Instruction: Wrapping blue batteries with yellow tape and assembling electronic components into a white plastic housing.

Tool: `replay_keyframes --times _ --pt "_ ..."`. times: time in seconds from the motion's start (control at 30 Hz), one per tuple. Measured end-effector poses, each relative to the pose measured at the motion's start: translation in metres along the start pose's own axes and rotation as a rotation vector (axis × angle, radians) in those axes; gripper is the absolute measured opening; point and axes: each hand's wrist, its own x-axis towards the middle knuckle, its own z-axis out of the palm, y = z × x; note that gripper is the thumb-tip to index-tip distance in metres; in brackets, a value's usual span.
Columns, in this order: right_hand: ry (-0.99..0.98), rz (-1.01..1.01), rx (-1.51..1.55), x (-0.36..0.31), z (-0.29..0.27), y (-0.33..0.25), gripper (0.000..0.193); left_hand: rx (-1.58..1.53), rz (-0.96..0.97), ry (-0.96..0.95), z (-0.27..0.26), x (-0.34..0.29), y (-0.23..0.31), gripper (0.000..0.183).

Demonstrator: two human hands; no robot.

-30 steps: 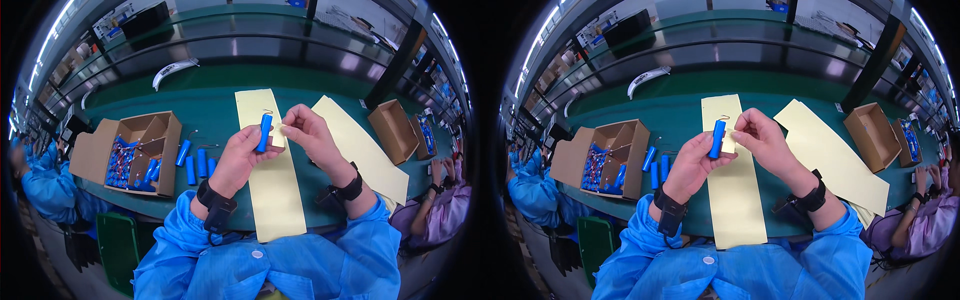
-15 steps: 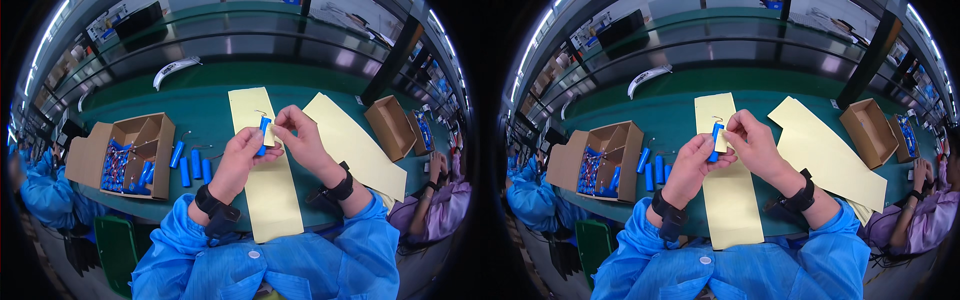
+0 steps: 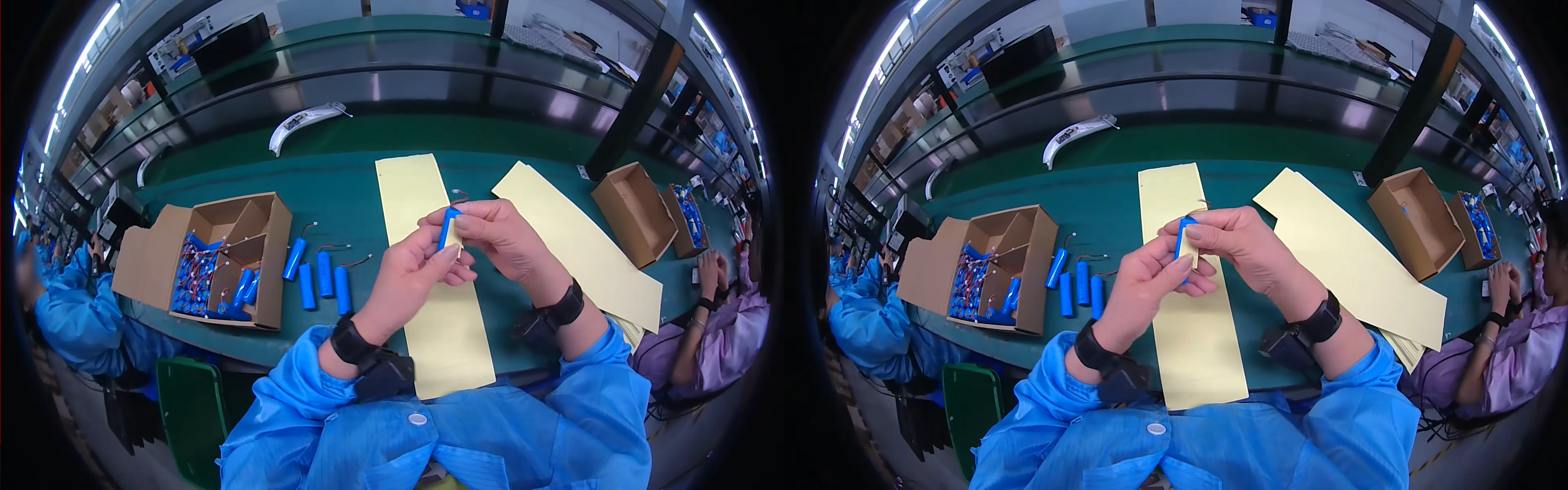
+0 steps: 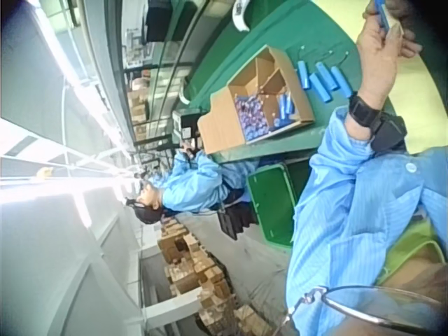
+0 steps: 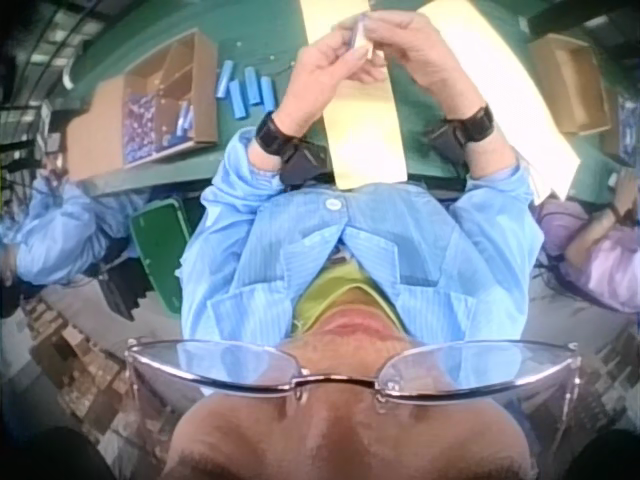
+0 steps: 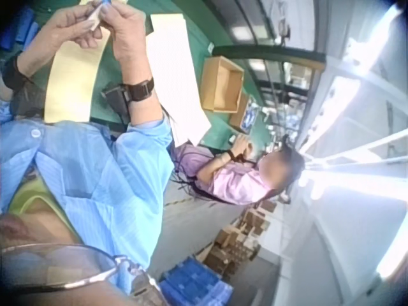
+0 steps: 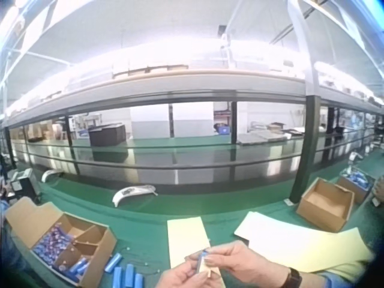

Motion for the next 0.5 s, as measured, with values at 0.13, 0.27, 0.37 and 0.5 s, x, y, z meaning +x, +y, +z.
replay_keyframes --times 0.13,0.27,0.37,0.5 --pt "-0.357 -0.033 0.278 0.0 0.002 0.008 0.049 -0.353 -0.177 -0.354 -0.012 -0.001 0.009 0.037" --pt "-0.365 -0.126 0.331 -0.002 0.019 0.012 0.041 -0.761 -0.238 -0.502 -0.011 -0.004 -0.005 0.04" --pt "-0.108 -0.248 0.168 -0.016 0.015 0.004 0.034 -0.546 -0.334 -0.367 -0.005 -0.006 0.013 0.029" --pt "0.427 -0.379 -0.325 -0.048 -0.04 -0.046 0.045 1.02 0.209 0.232 -0.031 -0.042 0.016 0.017"
